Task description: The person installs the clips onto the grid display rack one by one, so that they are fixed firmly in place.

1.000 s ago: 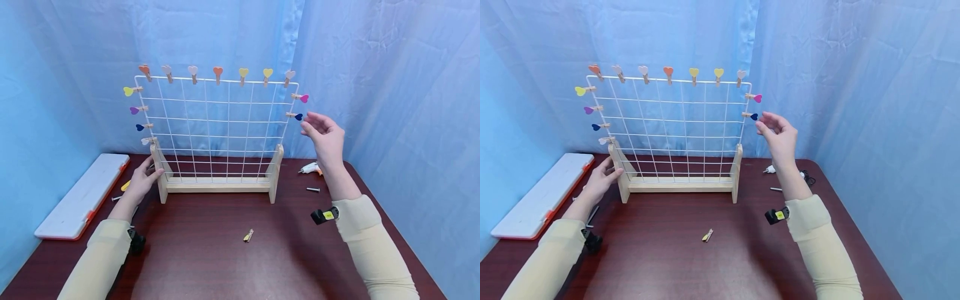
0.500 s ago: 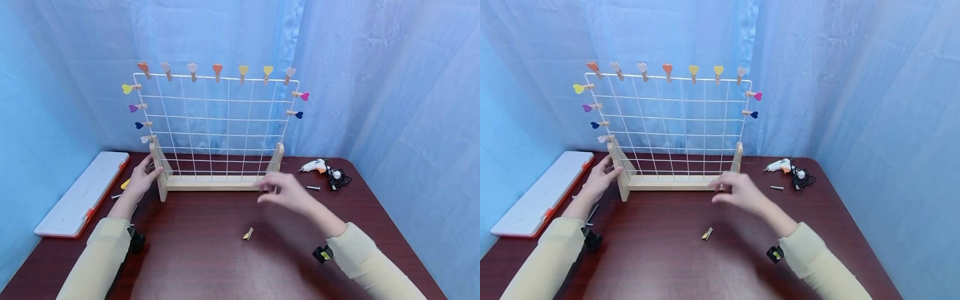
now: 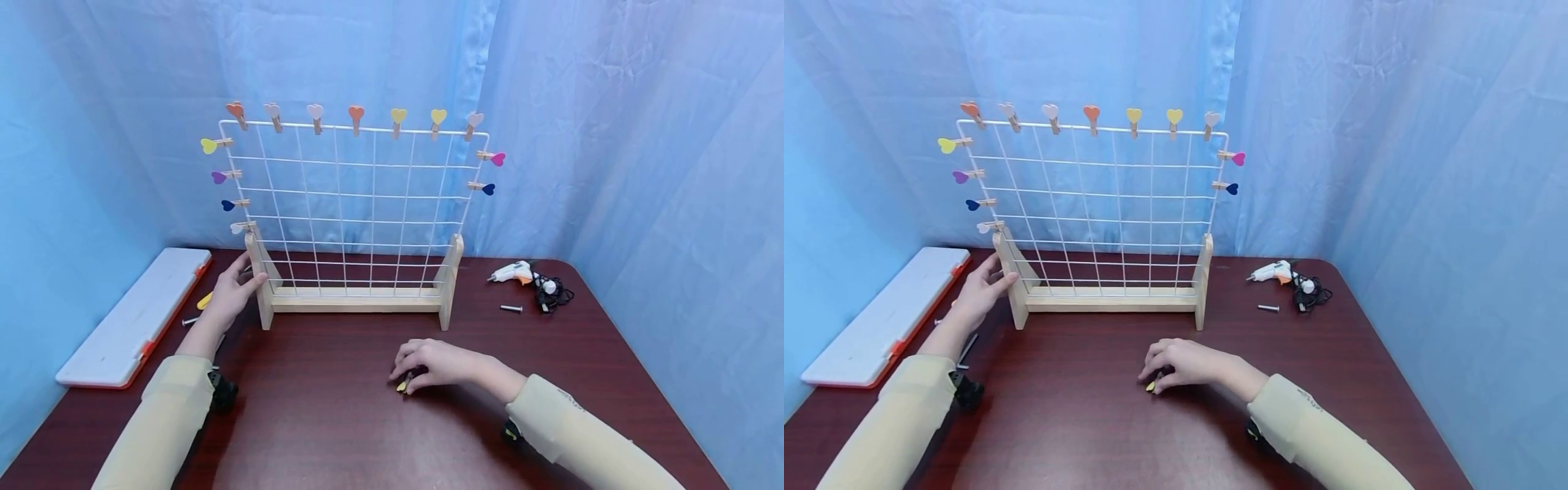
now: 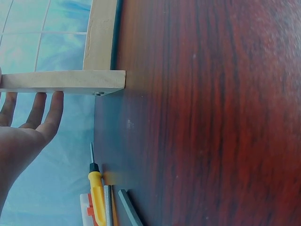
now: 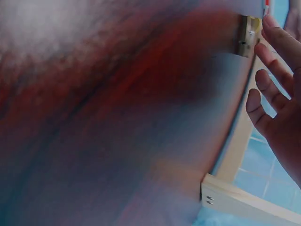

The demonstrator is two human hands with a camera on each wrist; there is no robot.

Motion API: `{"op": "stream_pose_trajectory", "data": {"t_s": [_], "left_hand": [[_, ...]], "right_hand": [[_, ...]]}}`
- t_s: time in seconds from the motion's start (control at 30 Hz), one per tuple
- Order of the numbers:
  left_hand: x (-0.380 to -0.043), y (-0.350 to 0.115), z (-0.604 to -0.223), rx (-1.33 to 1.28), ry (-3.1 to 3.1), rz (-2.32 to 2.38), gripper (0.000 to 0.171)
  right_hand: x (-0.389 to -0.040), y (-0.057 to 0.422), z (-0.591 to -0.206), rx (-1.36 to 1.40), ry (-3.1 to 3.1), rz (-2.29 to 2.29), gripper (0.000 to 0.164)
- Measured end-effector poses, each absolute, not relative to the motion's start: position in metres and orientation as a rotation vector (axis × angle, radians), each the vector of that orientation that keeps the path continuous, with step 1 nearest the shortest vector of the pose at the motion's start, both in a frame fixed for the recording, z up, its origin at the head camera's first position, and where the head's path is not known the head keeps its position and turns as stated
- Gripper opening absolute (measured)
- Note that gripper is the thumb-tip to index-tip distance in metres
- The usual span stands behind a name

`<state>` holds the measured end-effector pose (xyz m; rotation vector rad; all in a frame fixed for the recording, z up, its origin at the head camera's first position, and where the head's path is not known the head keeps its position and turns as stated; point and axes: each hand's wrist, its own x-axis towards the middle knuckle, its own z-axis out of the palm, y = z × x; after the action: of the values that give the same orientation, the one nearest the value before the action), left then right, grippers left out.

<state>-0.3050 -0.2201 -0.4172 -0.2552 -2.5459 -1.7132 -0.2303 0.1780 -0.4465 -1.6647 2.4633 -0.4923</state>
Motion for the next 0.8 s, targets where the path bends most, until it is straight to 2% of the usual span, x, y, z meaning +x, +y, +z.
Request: {"op": "stream_pose_trajectory", "data": {"t_s": [0.17, 0.57, 0.8], "left_hand": [[-0.313, -0.224, -0.428, -0.256, -2.546, -1.692, 0.072], [-0.312, -0.224, -0.424, -0.267, -2.536, -1.702, 0.072], [-0.298, -0.216, -0.408, -0.252, -2.540, -1.718, 0.074]], "right_hand": [[-0.232, 0.173, -0.452, -1.661, 2.406, -0.476, 0.026], [-0.232, 0.177, -0.448, -1.641, 2.414, -0.557, 0.021], [-0.236, 0.195, -0.421, -1.572, 2.510, -0.716, 0.012]]}}
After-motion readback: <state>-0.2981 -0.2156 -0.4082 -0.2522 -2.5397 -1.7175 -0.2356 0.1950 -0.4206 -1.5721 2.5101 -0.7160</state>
